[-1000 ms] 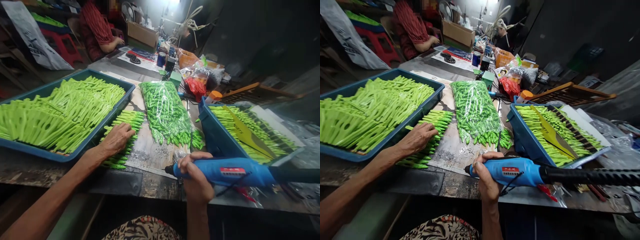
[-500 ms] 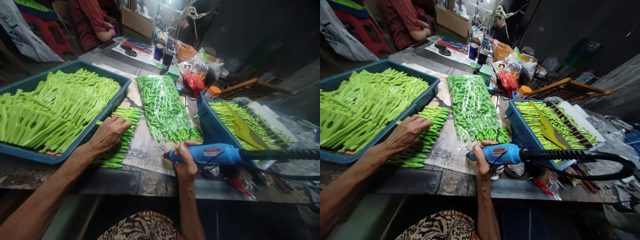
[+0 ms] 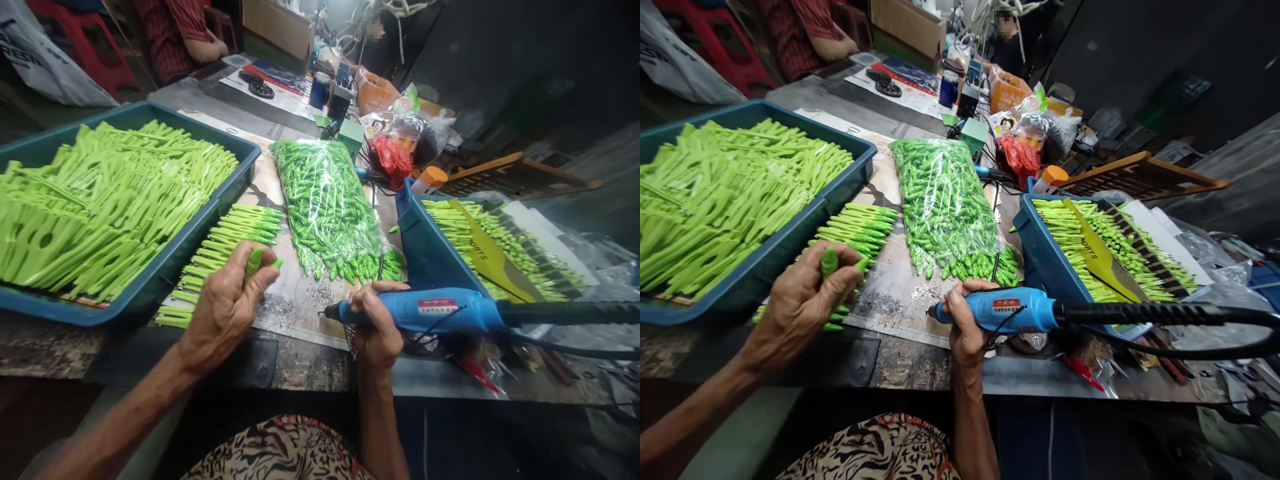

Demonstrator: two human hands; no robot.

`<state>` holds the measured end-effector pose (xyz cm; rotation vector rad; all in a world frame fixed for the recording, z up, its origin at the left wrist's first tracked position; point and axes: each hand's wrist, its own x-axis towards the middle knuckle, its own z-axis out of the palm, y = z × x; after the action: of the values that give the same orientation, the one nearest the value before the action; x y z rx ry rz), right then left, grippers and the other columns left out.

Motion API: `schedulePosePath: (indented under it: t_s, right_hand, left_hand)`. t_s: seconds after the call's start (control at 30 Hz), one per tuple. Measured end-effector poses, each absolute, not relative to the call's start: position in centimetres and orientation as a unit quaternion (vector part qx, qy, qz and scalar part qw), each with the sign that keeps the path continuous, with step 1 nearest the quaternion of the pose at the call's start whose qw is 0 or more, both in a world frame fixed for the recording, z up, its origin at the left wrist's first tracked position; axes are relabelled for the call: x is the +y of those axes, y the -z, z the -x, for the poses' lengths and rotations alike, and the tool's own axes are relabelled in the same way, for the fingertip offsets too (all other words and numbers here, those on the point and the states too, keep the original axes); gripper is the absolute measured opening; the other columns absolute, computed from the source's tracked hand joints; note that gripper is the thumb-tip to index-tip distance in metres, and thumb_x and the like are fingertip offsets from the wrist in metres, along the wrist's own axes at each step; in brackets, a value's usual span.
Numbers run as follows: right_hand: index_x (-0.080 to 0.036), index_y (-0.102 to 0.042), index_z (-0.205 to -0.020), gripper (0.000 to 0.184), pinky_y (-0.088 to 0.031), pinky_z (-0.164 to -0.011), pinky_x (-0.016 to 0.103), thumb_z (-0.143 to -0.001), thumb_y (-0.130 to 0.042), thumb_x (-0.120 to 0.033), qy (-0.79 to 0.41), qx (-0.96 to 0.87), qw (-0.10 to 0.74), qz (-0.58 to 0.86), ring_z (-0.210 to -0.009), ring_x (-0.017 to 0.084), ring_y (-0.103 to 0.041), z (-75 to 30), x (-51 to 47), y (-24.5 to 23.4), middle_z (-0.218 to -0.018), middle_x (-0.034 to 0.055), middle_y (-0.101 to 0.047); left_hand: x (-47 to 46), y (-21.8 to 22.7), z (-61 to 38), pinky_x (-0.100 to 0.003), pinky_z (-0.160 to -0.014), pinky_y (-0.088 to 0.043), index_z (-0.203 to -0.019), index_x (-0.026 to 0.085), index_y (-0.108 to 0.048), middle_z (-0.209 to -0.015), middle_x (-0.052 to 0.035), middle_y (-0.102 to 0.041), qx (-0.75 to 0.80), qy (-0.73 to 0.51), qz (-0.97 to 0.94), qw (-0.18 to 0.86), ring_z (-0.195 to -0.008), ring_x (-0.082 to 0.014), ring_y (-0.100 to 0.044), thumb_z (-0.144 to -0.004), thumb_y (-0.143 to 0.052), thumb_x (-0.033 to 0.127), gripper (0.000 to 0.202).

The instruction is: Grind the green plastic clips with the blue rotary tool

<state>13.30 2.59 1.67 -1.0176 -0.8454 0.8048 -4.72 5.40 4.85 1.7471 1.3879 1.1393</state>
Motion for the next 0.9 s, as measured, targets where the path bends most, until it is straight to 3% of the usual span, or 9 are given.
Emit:
schedulePosePath:
  t_s: [0.13, 0.27, 0.53, 0.77, 0.9]
  right_hand:
    - [-0.022, -0.045, -0.090, 0.023, -0.042, -0.062, 0.027, -0.070, -0.057, -0.019, -0.372, -0.355, 0.741, 0.432, -0.053, 0.008, -0.046, -13.4, 2.1, -2.6, -0.062, -0.0063, -0.047]
    - [-0.021, -0.047, -0.087, 0.021, -0.041, -0.062, 0.027, -0.069, -0.056, -0.016, -0.377, -0.357, 0.754, 0.404, -0.052, 0.008, -0.047, -13.6, 1.8, -3.2, -0.060, -0.0060, -0.050]
    - [-0.023, -0.049, -0.087, 0.021, -0.040, -0.062, 0.028, -0.069, -0.052, -0.013, -0.360, -0.379, 0.765, 0.376, -0.052, 0.009, -0.047, -14.1, 1.2, -4.1, -0.061, -0.0059, -0.053]
    - [-0.022, -0.052, -0.085, 0.018, -0.038, -0.059, 0.028, -0.068, -0.051, -0.014, -0.366, -0.365, 0.779, 0.356, -0.049, 0.009, -0.043, -14.7, 0.7, -5.1, -0.061, -0.0046, -0.053]
    - [-0.022, -0.053, -0.084, 0.017, -0.036, -0.056, 0.028, -0.067, -0.053, -0.016, -0.361, -0.368, 0.782, 0.351, -0.048, 0.009, -0.043, -14.7, 0.5, -5.4, -0.061, -0.0041, -0.054]
  left_hand:
    - [2.3, -3.3, 2.3, -0.019, -0.034, -0.031, -0.089, 0.023, -0.043, -0.049, 0.0055, -0.053, 0.475, -0.386, -0.457, 0.646, -0.033, -0.0090, -0.042, -0.082, -0.051, 0.039, 0.019]
    - [0.6, -1.1, 0.6, -0.014, -0.031, -0.026, -0.085, 0.020, -0.046, -0.047, 0.0059, -0.049, 0.438, -0.365, -0.279, 0.773, -0.033, -0.0054, -0.037, -0.075, -0.060, 0.038, 0.025]
    - [0.3, 0.2, -0.8, -0.013, -0.039, -0.034, -0.078, 0.012, -0.052, -0.058, -0.0010, -0.056, 0.389, -0.387, -0.113, 0.829, -0.046, -0.0057, -0.047, -0.062, -0.073, 0.019, 0.027]
    - [-0.1, 1.2, -1.8, -0.016, -0.042, -0.034, -0.082, 0.017, -0.046, -0.062, -0.0015, -0.057, 0.351, -0.388, -0.044, 0.851, -0.046, -0.0078, -0.048, -0.072, -0.061, 0.011, 0.019]
    - [0.0, 1.3, -2.0, -0.015, -0.041, -0.031, -0.078, 0.012, -0.051, -0.063, -0.0017, -0.053, 0.332, -0.387, -0.028, 0.860, -0.046, -0.0050, -0.043, -0.076, -0.057, 0.012, 0.006]
